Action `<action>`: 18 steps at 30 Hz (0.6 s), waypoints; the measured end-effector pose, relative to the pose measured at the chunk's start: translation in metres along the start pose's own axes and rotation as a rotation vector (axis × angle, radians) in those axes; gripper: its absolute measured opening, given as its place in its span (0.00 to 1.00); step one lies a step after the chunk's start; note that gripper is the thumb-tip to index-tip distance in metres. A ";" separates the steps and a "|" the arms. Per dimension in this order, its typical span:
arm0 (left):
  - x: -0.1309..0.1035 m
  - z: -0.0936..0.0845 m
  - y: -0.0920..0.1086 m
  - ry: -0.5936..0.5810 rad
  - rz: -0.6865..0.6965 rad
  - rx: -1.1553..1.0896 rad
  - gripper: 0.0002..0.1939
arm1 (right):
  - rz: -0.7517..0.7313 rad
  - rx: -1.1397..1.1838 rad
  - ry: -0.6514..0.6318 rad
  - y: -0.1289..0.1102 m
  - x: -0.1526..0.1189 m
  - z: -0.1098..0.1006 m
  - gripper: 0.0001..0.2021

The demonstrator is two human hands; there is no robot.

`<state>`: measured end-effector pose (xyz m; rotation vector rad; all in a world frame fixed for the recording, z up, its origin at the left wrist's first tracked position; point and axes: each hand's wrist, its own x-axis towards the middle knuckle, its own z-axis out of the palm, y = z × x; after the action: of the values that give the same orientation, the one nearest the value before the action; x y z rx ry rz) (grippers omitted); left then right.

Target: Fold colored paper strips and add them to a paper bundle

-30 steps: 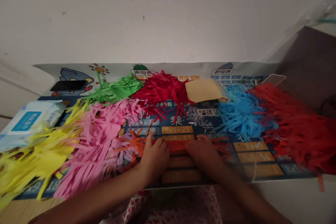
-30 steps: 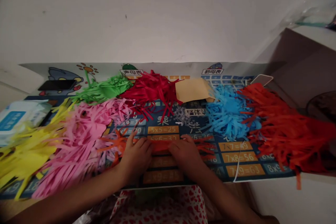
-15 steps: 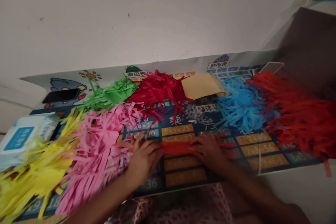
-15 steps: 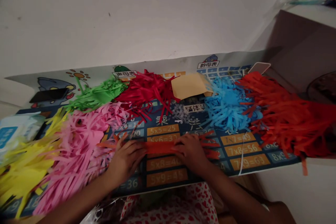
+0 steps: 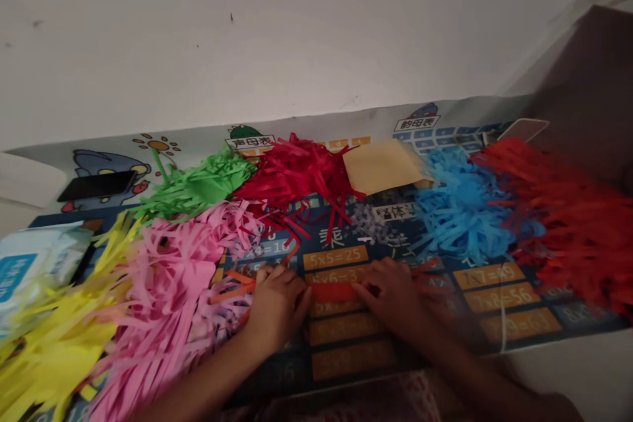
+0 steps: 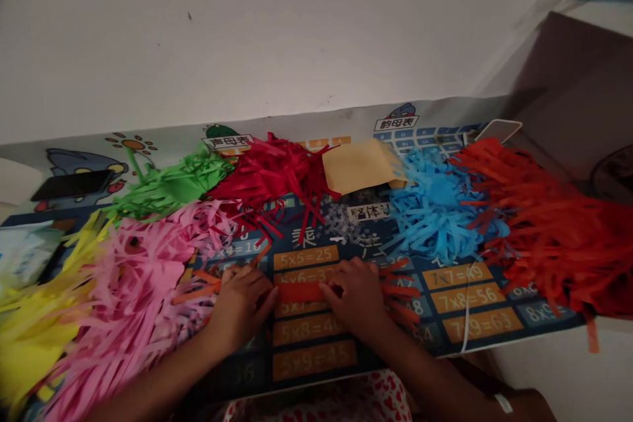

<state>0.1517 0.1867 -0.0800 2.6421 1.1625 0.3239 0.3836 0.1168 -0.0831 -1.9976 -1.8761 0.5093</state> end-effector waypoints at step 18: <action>-0.004 -0.007 0.016 0.097 0.308 0.229 0.01 | -0.615 -0.360 0.198 0.012 -0.023 -0.010 0.07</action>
<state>0.1583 0.1738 -0.0688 3.0431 0.8598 0.3989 0.3976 0.0926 -0.0795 -1.4495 -2.4150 -0.2008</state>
